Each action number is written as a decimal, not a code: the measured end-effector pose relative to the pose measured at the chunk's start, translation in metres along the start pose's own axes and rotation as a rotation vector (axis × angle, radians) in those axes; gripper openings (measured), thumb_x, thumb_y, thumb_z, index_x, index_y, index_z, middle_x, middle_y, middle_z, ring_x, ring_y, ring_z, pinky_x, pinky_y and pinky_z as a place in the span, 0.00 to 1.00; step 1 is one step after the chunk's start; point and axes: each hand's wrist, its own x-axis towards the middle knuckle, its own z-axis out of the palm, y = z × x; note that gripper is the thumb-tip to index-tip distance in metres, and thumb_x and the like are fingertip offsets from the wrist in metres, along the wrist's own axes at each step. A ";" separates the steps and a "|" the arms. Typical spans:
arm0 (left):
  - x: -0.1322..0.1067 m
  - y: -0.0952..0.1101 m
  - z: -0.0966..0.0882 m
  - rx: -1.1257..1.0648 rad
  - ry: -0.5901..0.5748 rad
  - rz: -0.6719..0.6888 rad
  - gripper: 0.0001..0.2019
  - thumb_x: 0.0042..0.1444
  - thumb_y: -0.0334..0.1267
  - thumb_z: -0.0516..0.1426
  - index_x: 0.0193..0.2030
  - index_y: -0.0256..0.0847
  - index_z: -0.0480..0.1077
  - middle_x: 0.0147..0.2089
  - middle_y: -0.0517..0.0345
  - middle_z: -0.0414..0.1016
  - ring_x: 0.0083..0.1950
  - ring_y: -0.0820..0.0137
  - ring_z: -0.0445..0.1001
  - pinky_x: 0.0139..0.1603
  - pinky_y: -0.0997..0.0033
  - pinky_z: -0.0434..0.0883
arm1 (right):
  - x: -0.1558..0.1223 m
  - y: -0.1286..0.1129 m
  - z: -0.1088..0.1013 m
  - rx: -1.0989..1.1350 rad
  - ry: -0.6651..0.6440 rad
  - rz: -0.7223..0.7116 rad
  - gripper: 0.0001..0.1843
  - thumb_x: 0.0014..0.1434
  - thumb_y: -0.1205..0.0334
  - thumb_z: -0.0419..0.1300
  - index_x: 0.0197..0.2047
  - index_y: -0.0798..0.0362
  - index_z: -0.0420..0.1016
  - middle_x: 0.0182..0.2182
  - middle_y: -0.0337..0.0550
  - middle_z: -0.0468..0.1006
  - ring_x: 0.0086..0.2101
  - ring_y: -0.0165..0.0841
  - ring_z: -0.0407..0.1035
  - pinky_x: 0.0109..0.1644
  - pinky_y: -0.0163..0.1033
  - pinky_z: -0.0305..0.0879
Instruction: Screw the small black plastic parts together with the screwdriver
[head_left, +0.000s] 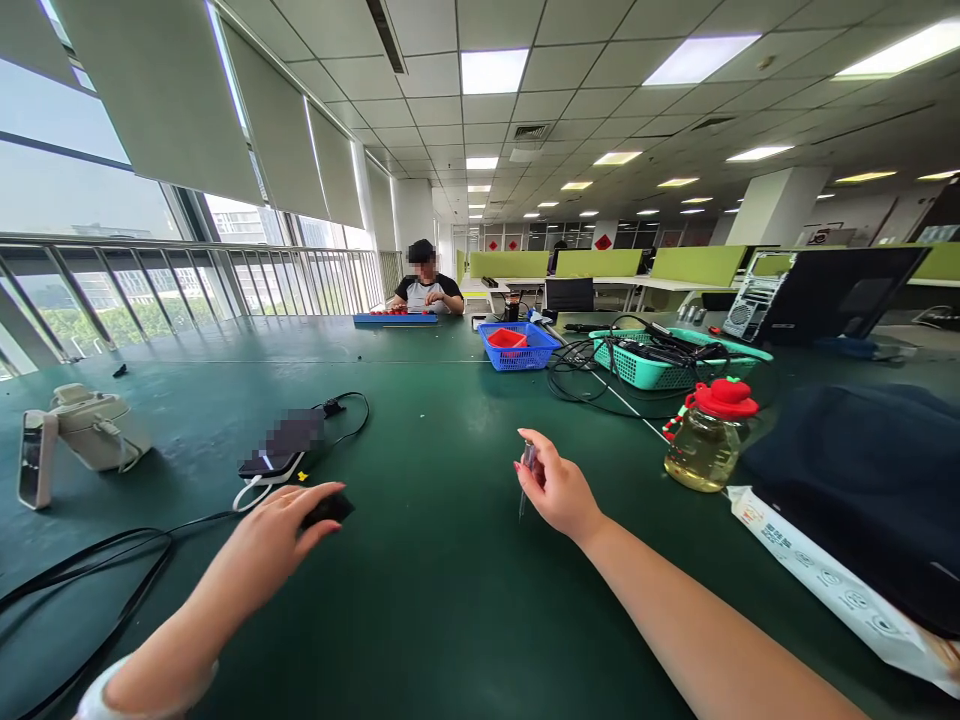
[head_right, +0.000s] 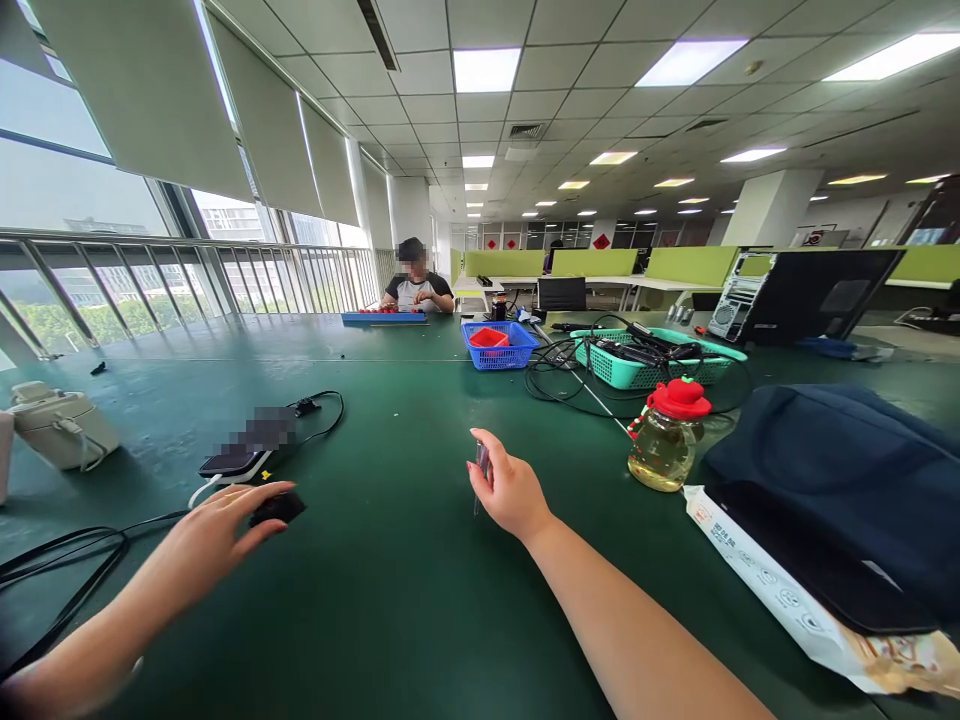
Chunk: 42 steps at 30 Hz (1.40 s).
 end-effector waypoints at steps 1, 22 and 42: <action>0.008 0.018 -0.002 -0.029 -0.016 0.075 0.20 0.60 0.50 0.55 0.57 0.50 0.72 0.49 0.53 0.79 0.51 0.57 0.76 0.53 0.59 0.72 | 0.000 -0.002 0.000 -0.010 0.006 -0.044 0.21 0.66 0.60 0.50 0.61 0.53 0.59 0.21 0.33 0.70 0.20 0.30 0.66 0.27 0.35 0.63; 0.109 0.156 0.113 -0.551 -0.226 0.285 0.28 0.57 0.34 0.61 0.65 0.44 0.62 0.55 0.50 0.74 0.55 0.61 0.72 0.59 0.60 0.68 | -0.007 -0.017 0.004 0.141 0.039 -0.106 0.10 0.62 0.65 0.55 0.47 0.49 0.61 0.27 0.35 0.74 0.22 0.28 0.68 0.28 0.33 0.67; 0.113 0.147 0.121 -0.428 -0.157 0.170 0.19 0.49 0.46 0.66 0.46 0.41 0.76 0.50 0.51 0.77 0.60 0.55 0.66 0.63 0.55 0.63 | 0.001 -0.022 -0.006 0.252 -0.030 0.114 0.13 0.64 0.59 0.53 0.26 0.49 0.63 0.24 0.37 0.67 0.24 0.29 0.62 0.29 0.34 0.62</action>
